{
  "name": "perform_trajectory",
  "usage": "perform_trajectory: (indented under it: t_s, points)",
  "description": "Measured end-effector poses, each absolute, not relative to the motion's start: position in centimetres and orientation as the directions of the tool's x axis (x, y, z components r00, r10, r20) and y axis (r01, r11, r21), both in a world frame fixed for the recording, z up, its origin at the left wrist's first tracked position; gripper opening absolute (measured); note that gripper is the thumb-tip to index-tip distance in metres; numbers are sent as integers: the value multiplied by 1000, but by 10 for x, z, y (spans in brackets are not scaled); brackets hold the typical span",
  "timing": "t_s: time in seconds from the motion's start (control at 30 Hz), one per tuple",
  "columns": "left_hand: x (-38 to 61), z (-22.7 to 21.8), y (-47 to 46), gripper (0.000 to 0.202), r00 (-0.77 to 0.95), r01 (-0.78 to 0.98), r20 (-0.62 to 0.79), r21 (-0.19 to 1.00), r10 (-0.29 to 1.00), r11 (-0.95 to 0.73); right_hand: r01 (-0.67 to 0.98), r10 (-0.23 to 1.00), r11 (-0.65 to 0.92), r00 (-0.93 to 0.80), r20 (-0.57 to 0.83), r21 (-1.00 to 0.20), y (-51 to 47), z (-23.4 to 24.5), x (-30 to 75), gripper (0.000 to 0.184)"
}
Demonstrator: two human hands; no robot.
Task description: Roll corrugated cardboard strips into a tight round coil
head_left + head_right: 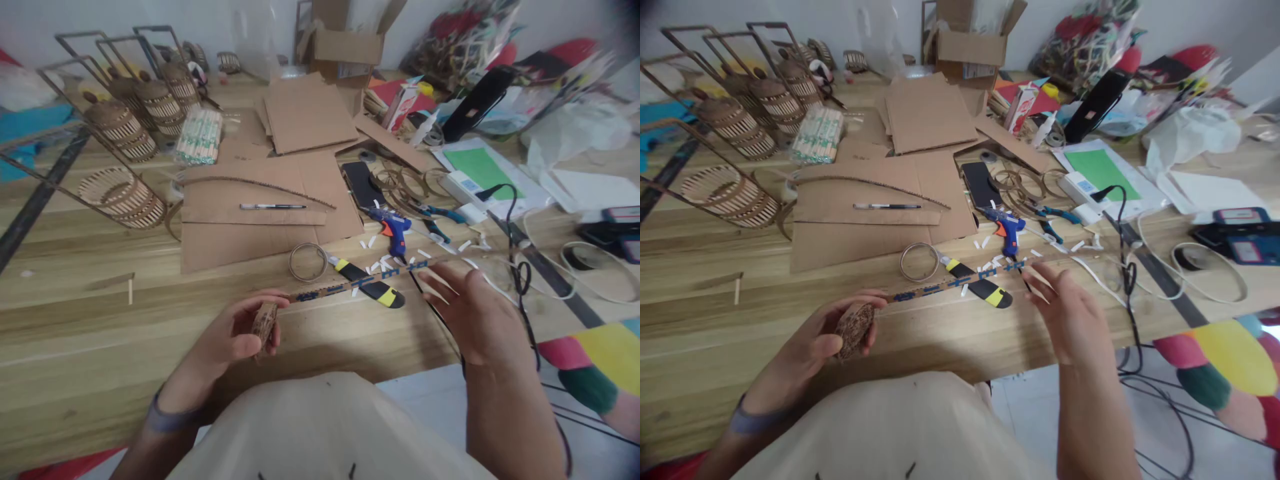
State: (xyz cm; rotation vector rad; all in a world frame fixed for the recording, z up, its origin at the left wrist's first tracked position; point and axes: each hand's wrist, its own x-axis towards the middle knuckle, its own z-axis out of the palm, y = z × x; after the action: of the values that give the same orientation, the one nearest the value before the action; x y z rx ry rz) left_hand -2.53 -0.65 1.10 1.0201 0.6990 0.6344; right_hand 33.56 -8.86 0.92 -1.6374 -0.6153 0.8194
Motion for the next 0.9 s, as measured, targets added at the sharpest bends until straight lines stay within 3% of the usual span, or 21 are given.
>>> perform_trajectory:
  t_s: [0.07, 0.1, 0.17, 0.2, 0.27, 0.3, 0.4, 0.57, 0.73, 0.9]
  points:
    - [-24, 7, -5, 51, 642, -143, -237, 897, 729, 418, 314, 835, -400, 513, -200, -861, -99, 15, 329, 49]
    - [-23, 6, -4, 50, 661, -131, -245, 893, 709, 431, 472, 892, -404, 394, -223, -784, -103, 20, 320, 48]
    - [-20, 6, -4, 49, 694, -108, -255, 888, 674, 447, 624, 986, -161, 75, -147, -765, -105, 33, 295, 40]
    - [-19, 8, -4, 49, 706, -102, -256, 886, 660, 453, 672, 999, 47, -13, 52, -739, -102, 39, 279, 33]
    - [-16, 11, -5, 50, 728, -107, -244, 882, 640, 458, 746, 894, 404, -199, 402, -529, -88, 47, 249, 19]
    - [-14, 13, -5, 51, 735, -111, -240, 880, 635, 461, 774, 836, 488, -281, 472, -404, -78, 48, 236, 18]
    - [-13, 16, -6, 53, 750, -164, -192, 873, 633, 460, 793, 744, 597, -491, 454, -120, -47, 38, 213, 21]
    - [-21, 14, -8, 56, 712, -192, -187, 875, 677, 444, 734, 662, 666, -664, 349, 134, -25, 41, 230, 30]
    - [-24, 7, -12, 53, 574, -261, -187, 881, 797, 395, 848, 759, 492, -529, 379, 197, -49, 94, 254, 36]
    - [-15, 12, -14, 44, 625, -255, -148, 889, 767, 379, 836, 799, 546, -498, 337, -57, -67, 101, 224, 25]
